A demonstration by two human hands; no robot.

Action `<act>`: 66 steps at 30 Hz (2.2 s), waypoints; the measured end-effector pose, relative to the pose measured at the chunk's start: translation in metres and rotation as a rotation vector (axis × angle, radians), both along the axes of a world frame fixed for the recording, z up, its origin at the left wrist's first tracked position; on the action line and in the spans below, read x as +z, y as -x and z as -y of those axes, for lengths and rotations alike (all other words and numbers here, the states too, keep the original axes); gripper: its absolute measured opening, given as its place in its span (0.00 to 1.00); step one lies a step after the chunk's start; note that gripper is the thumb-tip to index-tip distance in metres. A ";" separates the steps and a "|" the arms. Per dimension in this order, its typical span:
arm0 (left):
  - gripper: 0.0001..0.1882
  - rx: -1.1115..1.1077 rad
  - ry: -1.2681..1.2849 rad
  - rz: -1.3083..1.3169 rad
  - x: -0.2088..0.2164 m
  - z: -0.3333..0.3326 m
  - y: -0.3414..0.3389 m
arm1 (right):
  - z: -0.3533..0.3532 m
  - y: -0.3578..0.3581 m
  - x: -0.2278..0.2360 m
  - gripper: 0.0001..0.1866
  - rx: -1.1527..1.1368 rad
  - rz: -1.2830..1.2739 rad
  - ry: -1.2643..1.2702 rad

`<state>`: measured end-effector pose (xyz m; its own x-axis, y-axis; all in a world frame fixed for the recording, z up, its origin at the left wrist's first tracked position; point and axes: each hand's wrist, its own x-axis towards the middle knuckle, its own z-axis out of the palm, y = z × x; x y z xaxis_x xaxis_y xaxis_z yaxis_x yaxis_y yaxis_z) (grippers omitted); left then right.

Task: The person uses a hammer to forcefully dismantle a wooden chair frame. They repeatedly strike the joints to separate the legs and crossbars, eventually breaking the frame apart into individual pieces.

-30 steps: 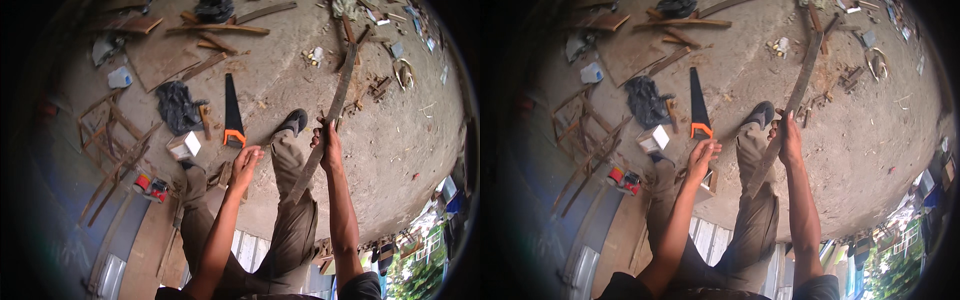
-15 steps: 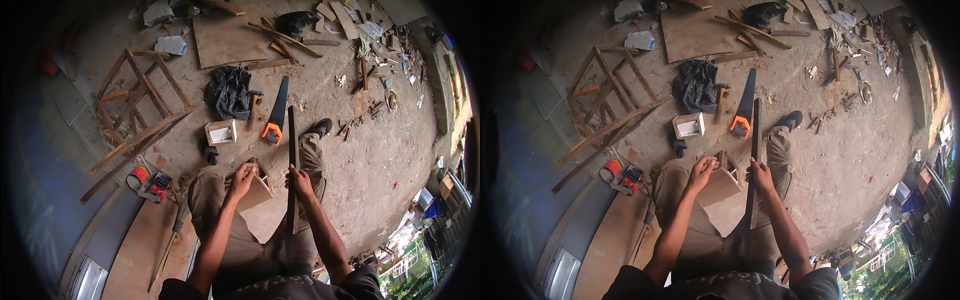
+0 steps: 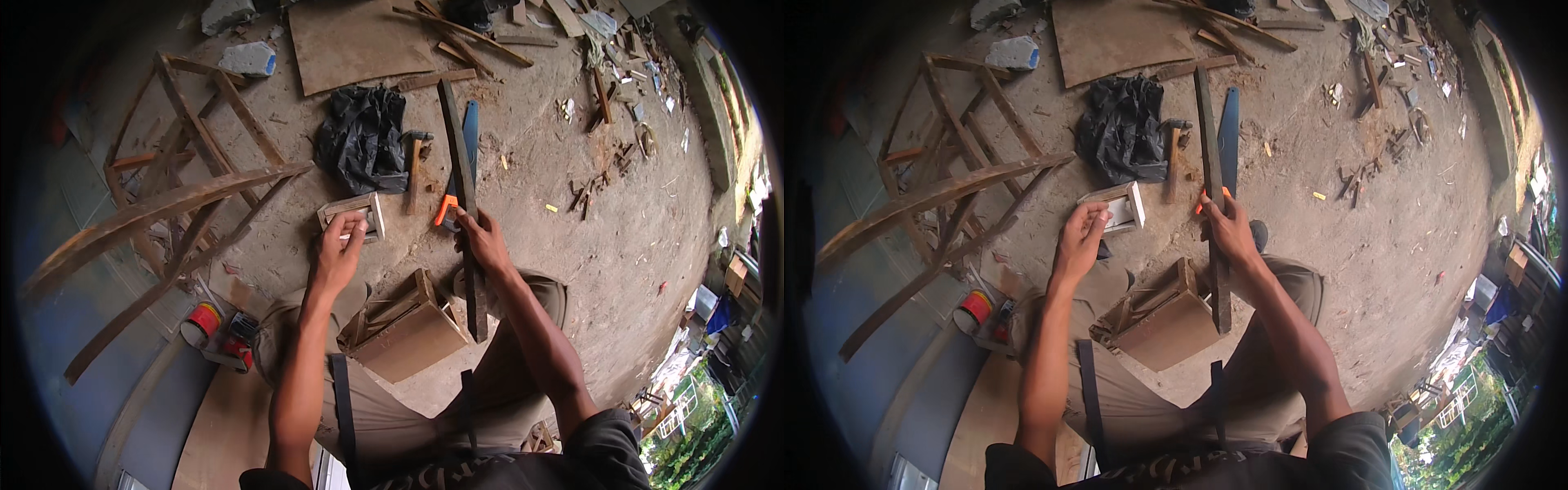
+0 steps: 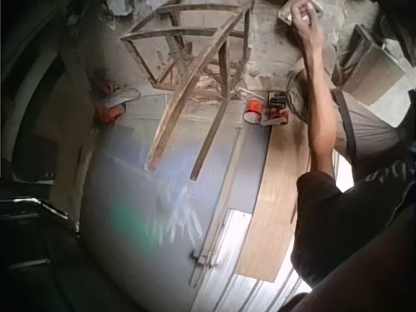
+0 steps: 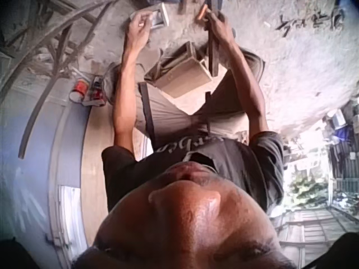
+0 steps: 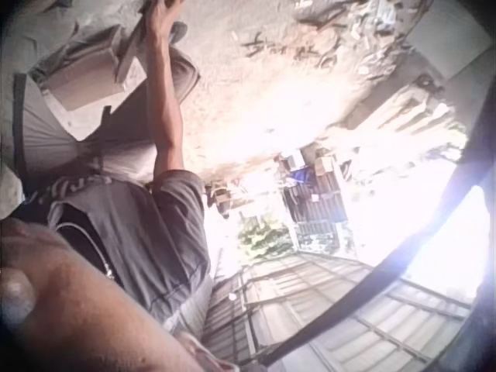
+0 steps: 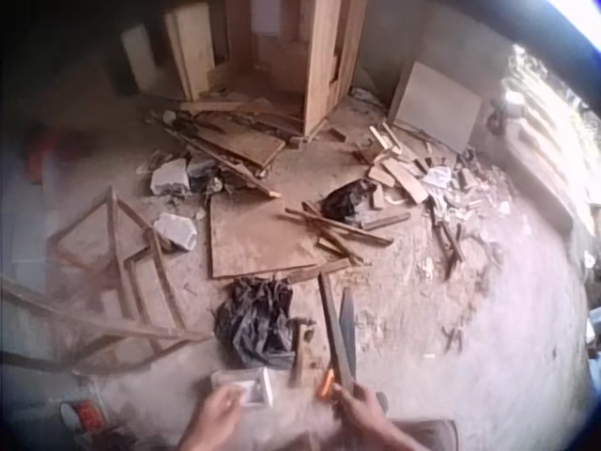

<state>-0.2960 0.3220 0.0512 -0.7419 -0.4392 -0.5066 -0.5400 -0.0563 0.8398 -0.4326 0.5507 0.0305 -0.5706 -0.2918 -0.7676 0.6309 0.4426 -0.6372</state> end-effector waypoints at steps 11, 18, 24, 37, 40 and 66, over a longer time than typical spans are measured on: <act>0.13 -0.342 0.524 -0.194 0.022 -0.013 0.015 | 0.016 0.004 -0.006 0.21 0.052 -0.003 0.187; 0.14 -0.418 0.621 -0.304 0.038 -0.019 0.006 | 0.031 -0.004 -0.021 0.24 0.126 -0.039 0.266; 0.15 -0.426 0.687 -0.447 0.057 -0.029 -0.014 | 0.036 -0.026 -0.006 0.22 0.182 -0.178 0.170; 0.18 -0.449 0.799 -0.468 0.036 -0.026 -0.083 | 0.041 -0.093 0.047 0.21 0.047 -0.252 0.281; 0.21 -0.422 0.795 -0.470 0.032 -0.026 -0.085 | 0.031 -0.104 0.039 0.21 0.069 -0.375 0.223; 0.19 0.029 1.035 -0.528 0.055 0.005 -0.156 | 0.148 0.047 0.050 0.12 1.051 -1.336 0.164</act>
